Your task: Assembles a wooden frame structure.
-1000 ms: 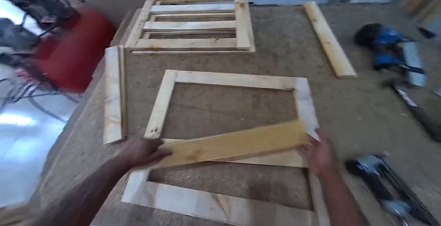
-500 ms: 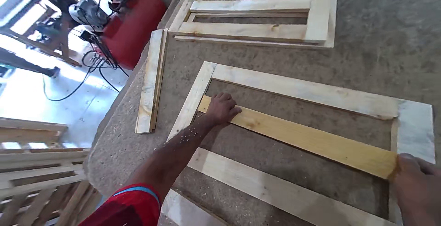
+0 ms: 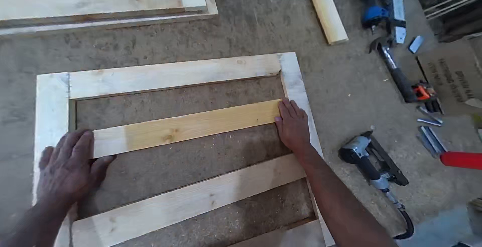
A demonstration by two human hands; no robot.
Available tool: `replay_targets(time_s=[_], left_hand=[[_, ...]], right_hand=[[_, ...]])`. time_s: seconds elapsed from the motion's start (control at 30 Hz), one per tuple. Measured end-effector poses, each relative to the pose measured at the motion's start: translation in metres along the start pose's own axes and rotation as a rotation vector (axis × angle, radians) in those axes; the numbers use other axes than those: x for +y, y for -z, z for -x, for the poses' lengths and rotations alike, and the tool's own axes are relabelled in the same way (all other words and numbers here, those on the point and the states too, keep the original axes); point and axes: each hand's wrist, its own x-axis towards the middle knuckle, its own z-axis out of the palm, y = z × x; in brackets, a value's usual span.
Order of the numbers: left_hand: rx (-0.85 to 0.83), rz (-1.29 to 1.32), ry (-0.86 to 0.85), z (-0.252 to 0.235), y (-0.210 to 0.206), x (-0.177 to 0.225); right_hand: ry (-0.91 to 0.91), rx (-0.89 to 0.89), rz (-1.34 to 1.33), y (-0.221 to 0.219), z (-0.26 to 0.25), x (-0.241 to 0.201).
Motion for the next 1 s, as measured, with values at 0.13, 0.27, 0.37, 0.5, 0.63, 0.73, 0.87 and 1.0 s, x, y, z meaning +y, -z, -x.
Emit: replay_targets(time_s=[0.13, 0.27, 0.37, 0.5, 0.63, 0.73, 0.87, 1.0], left_hand=[[-0.005, 0.025, -0.024, -0.003, 0.002, 0.001], [0.051, 0.036, -0.043, 0.002, -0.011, -0.013], [0.073, 0.036, -0.066, 0.003, -0.013, -0.014], [0.047, 0.027, -0.068, 0.002, -0.009, -0.012], [-0.008, 0.108, -0.005, 0.005, 0.003, -0.003], [-0.087, 0.211, 0.024, 0.037, 0.020, 0.016], [-0.300, 0.152, -0.165, 0.131, 0.030, 0.022], [-0.339, -0.004, -0.116, 0.173, 0.028, 0.008]], right_hand=[[0.136, -0.089, -0.023, 0.018, -0.012, 0.027], [0.212, -0.203, -0.030, 0.040, -0.034, 0.035], [0.211, -0.220, -0.065, 0.046, -0.037, 0.035], [0.227, -0.224, -0.075, 0.041, -0.039, 0.039], [0.180, -0.254, -0.060, 0.051, -0.035, 0.026], [0.141, -0.262, -0.151, 0.077, 0.011, 0.011], [0.279, -0.494, -0.071, 0.076, 0.106, 0.021], [0.326, -0.415, 0.045, 0.053, 0.131, 0.039]])
